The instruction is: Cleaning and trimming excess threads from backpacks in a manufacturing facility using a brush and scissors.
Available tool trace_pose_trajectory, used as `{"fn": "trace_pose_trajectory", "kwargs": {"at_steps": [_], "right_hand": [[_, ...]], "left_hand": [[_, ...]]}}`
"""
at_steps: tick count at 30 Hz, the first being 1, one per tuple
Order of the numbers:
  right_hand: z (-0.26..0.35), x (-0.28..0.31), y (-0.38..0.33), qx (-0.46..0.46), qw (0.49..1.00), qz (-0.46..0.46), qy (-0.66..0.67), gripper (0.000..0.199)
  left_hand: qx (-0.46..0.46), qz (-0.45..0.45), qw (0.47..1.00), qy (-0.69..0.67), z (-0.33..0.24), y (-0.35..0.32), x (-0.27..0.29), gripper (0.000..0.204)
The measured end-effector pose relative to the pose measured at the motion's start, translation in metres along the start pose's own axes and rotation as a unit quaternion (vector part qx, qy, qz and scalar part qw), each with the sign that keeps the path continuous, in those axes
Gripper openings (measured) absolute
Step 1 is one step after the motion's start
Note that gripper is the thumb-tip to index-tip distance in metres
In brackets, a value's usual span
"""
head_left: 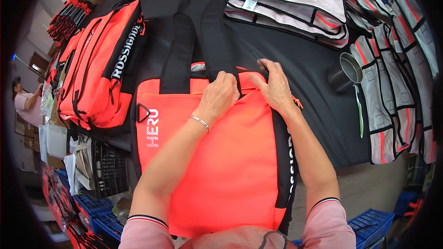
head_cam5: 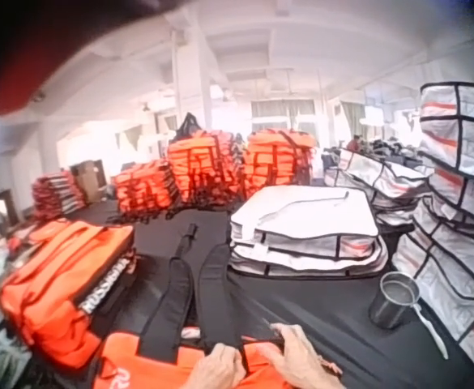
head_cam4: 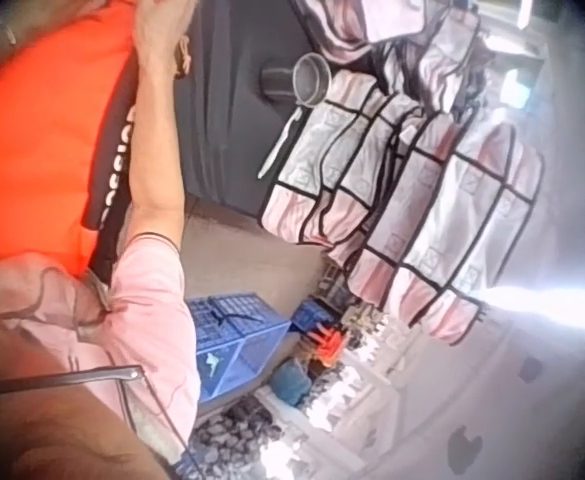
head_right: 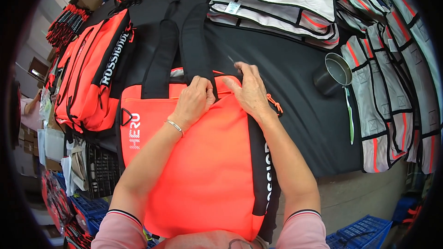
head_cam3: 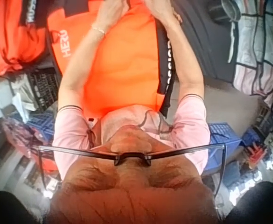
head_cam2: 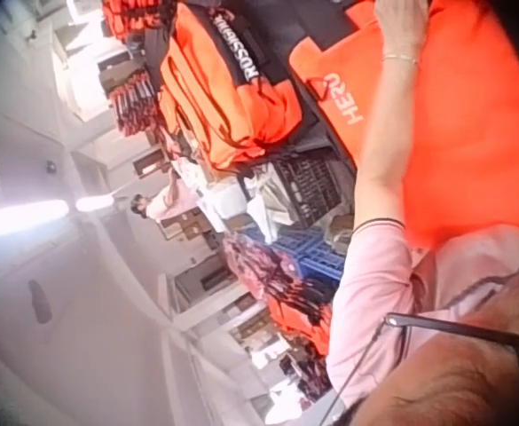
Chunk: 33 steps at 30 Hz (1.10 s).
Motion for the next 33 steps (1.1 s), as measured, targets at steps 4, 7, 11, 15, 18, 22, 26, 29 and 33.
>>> {"fn": "trace_pose_trajectory", "kwargs": {"at_steps": [4, 7, 11, 15, 18, 22, 26, 29, 33], "right_hand": [[0.032, 0.016, -0.007, 0.116, 0.986, -0.039, -0.116, 0.042], [0.048, 0.014, -0.012, 0.180, 0.970, 0.033, -0.158, 0.036], [0.057, 0.010, -0.008, 0.240, 0.954, 0.048, -0.171, 0.028], [0.064, -0.001, -0.009, 0.290, 0.931, 0.077, -0.209, 0.024], [0.068, -0.008, -0.009, 0.324, 0.916, 0.080, -0.222, 0.023], [0.069, -0.012, -0.008, 0.359, 0.900, 0.074, -0.235, 0.023], [0.070, -0.011, -0.004, 0.359, 0.906, 0.075, -0.213, 0.024], [0.068, -0.015, -0.003, 0.374, 0.894, 0.077, -0.234, 0.024], [0.069, -0.016, -0.004, 0.388, 0.889, 0.074, -0.232, 0.024]], "left_hand": [[0.043, -0.080, 0.994, -0.054, 0.002, -0.016, 0.012, 0.015], [0.104, -0.108, 0.982, -0.115, 0.009, -0.022, 0.019, 0.017], [0.151, -0.122, 0.969, -0.156, 0.018, -0.025, 0.020, 0.021], [0.170, -0.126, 0.963, -0.169, 0.019, -0.024, 0.021, 0.023], [0.160, -0.124, 0.966, -0.159, 0.018, -0.023, 0.021, 0.025], [0.180, -0.116, 0.962, -0.166, 0.021, -0.023, 0.019, 0.025], [0.179, -0.120, 0.963, -0.163, 0.022, -0.024, 0.018, 0.025], [0.178, -0.119, 0.964, -0.161, 0.021, -0.024, 0.018, 0.025], [0.192, -0.115, 0.960, -0.168, 0.022, -0.025, 0.018, 0.025]]}}
Point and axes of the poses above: each hand's wrist, its own y-axis towards the middle knuckle, its own x-axis out of the back of the hand, z = x × y, the point moved 9 cm from there along y, towards the middle knuckle, and after that the axes turned 7 degrees about -x, right-handed, at the moved point
